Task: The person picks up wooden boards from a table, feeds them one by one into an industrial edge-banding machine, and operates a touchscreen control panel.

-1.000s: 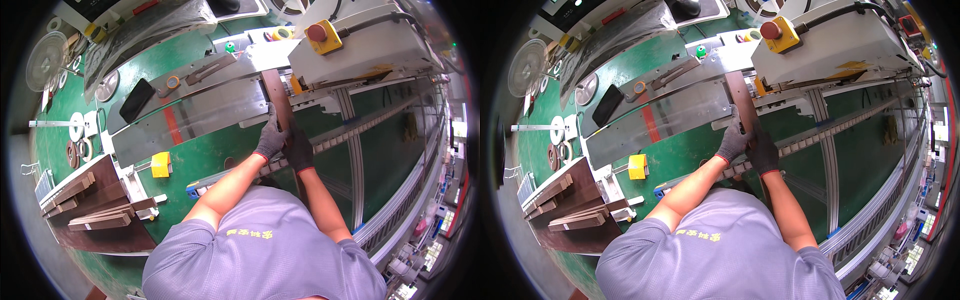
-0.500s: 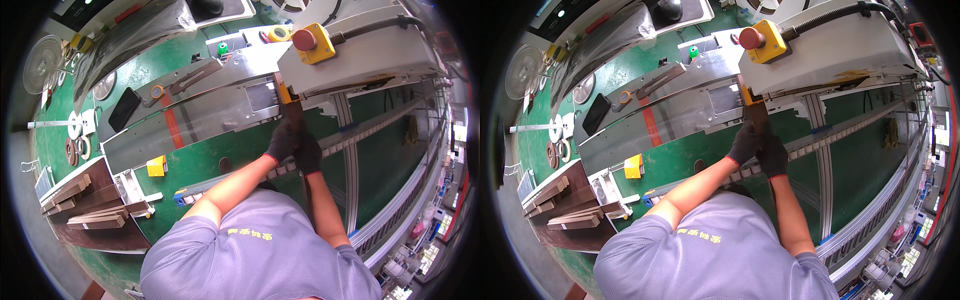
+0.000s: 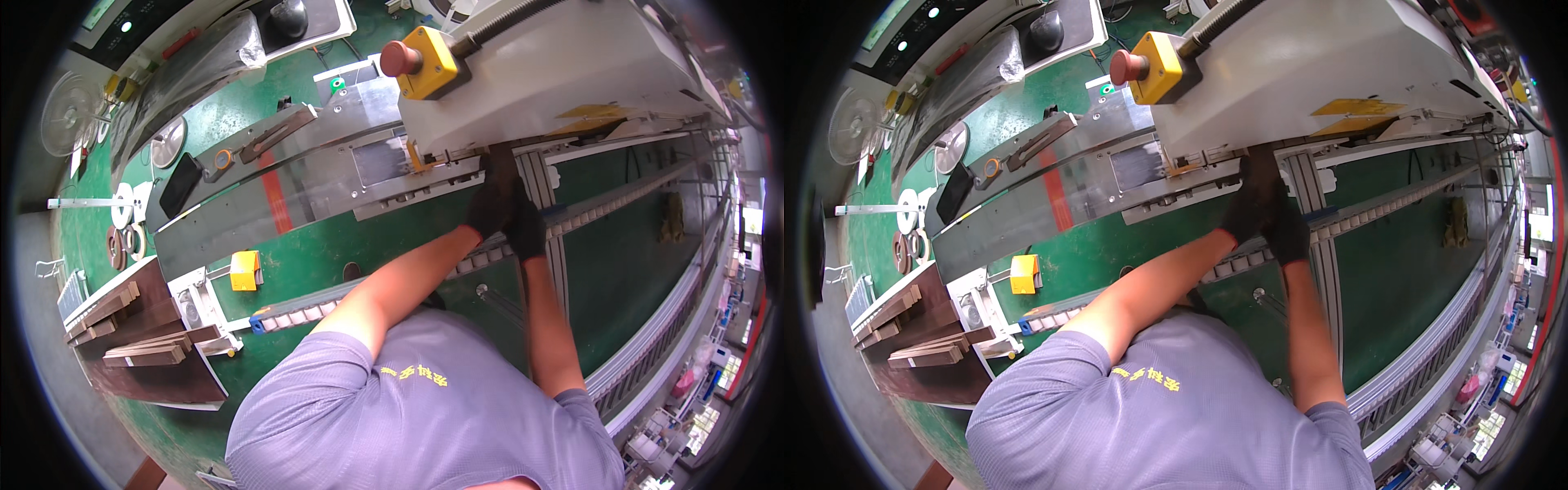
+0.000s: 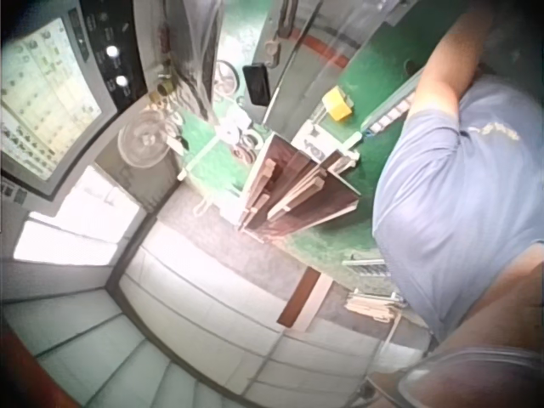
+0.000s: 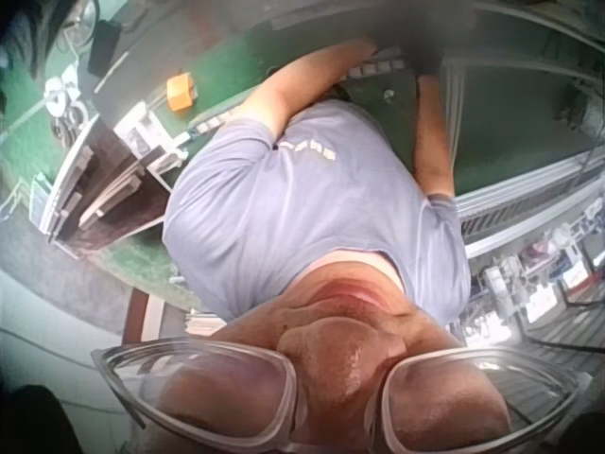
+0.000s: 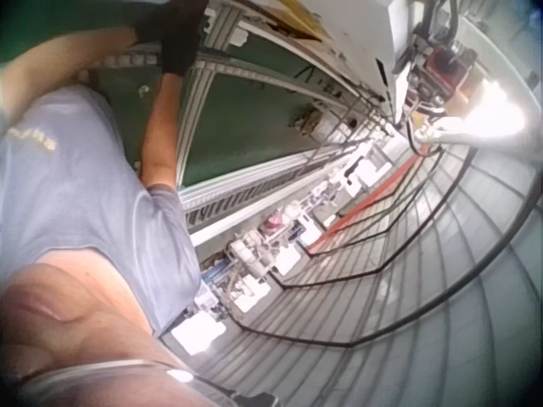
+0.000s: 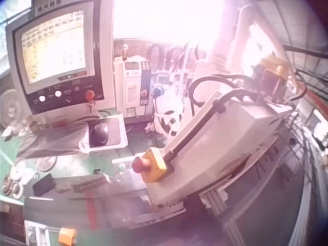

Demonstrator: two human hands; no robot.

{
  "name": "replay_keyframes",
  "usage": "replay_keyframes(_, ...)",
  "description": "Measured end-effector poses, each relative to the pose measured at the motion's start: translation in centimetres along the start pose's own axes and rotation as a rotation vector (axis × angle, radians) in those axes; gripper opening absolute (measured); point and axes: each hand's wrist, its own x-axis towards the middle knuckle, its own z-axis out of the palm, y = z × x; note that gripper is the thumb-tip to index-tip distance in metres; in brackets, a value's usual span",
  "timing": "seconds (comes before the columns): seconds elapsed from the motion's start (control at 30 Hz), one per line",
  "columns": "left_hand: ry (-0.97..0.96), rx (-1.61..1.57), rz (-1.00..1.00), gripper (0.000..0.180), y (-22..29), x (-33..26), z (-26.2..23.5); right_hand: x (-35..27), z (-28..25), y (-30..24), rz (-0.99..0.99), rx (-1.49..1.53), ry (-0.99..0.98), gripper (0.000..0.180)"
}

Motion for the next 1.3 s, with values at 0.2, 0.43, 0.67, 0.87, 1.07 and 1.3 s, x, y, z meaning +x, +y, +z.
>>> replay_keyframes(0.2, -0.391, -0.303, -0.350, 0.062, -0.9, 5.5, 2.5, 3.7, -0.8, 7.4, -0.313, -0.009, 0.162, 0.079)
replay_keyframes(0.43, -0.132, -0.237, -0.387, 0.051, 8.3, -5.0, -29.1, -2.5, -0.1, 4.2, -0.259, -0.001, 0.324, 0.065)
replay_keyframes(0.67, 0.865, -0.241, -0.576, 0.023, 3.0, -31.6, -46.6, -7.6, 2.5, -30.5, -0.773, 0.381, -0.103, 0.057)
replay_keyframes(0.87, 1.118, 0.002, -0.726, 0.021, -0.4, -43.9, -52.0, -10.2, 12.5, -61.0, -1.163, 0.404, -0.440, 0.058)
replay_keyframes(1.07, 1.152, -0.203, -0.795, 0.028, -0.6, -49.7, -52.9, -11.5, 30.5, -78.9, -1.345, -0.029, -0.416, 0.089)
replay_keyframes(1.3, 1.173, -0.265, -0.838, 0.033, -3.0, -55.6, -54.3, -12.7, 36.1, -81.2, -1.285, 0.100, -0.499, 0.078)
